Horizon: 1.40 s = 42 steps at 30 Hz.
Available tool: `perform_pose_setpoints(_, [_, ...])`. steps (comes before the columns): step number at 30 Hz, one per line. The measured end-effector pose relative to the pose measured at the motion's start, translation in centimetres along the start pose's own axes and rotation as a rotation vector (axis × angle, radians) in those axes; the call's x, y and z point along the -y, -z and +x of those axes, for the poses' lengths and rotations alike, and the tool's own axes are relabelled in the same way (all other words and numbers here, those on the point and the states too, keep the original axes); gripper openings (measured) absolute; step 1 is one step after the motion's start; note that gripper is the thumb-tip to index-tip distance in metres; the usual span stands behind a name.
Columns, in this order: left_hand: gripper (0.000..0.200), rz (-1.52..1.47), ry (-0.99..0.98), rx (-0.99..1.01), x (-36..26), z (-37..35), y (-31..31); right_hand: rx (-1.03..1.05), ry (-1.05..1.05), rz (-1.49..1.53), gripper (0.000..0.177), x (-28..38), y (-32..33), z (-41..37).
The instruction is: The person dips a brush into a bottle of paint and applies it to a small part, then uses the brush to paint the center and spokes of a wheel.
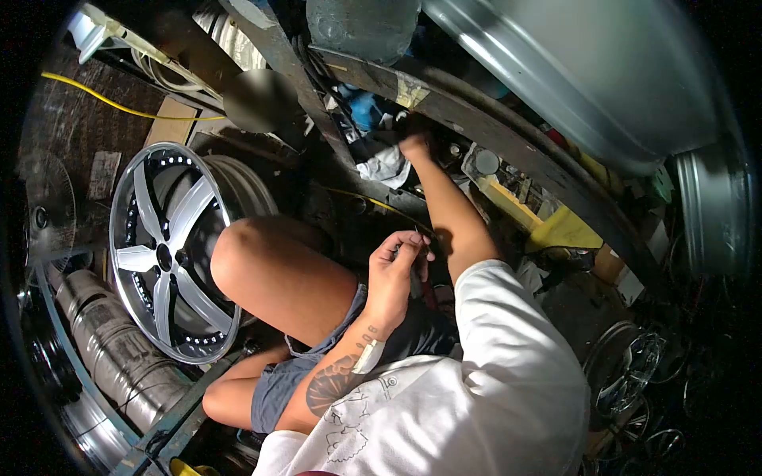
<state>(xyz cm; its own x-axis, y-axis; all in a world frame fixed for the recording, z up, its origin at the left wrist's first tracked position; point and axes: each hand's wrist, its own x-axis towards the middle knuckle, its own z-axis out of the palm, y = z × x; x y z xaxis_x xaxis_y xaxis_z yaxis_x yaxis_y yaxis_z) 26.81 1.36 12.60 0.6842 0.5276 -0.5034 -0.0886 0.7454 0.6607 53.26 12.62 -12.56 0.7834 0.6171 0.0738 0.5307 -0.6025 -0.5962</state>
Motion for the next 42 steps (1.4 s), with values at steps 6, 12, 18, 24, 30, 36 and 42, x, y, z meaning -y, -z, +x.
perform_pose_setpoints(6, [0.018,-0.031,-0.017,-0.047,-0.6,0.3,-0.5,-0.259,-0.084,-0.143,0.047,-0.4,-3.3,-4.1])
perform_pose_setpoints(12, [0.019,-0.005,-0.02,-0.036,-0.3,0.0,-0.1,0.079,-0.017,0.149,0.039,2.2,-1.2,-12.0])
perform_pose_setpoints(18, [0.02,-0.165,-0.245,-0.28,-2.5,-0.2,0.6,-0.139,-0.05,0.536,0.035,-0.1,4.7,-17.3])
perform_pose_setpoints(24, [0.02,-0.055,-0.247,-0.285,-2.3,-0.3,0.4,0.253,-0.037,0.228,0.025,-13.5,7.4,-27.0])
perform_pose_setpoints(30, [0.018,-0.055,-0.226,-0.257,-1.5,0.1,0.4,0.116,-0.046,-0.098,0.024,-21.2,9.3,-36.9])
perform_pose_setpoints(36, [0.019,-0.02,-0.171,-0.245,-0.4,0.3,0.2,0.508,-0.536,-0.477,0.036,-34.6,7.4,-47.3])
perform_pose_setpoints(42, [0.021,-0.002,-0.159,-0.222,0.4,0.3,0.2,0.169,-0.019,-0.055,0.031,-19.4,10.5,-37.4])
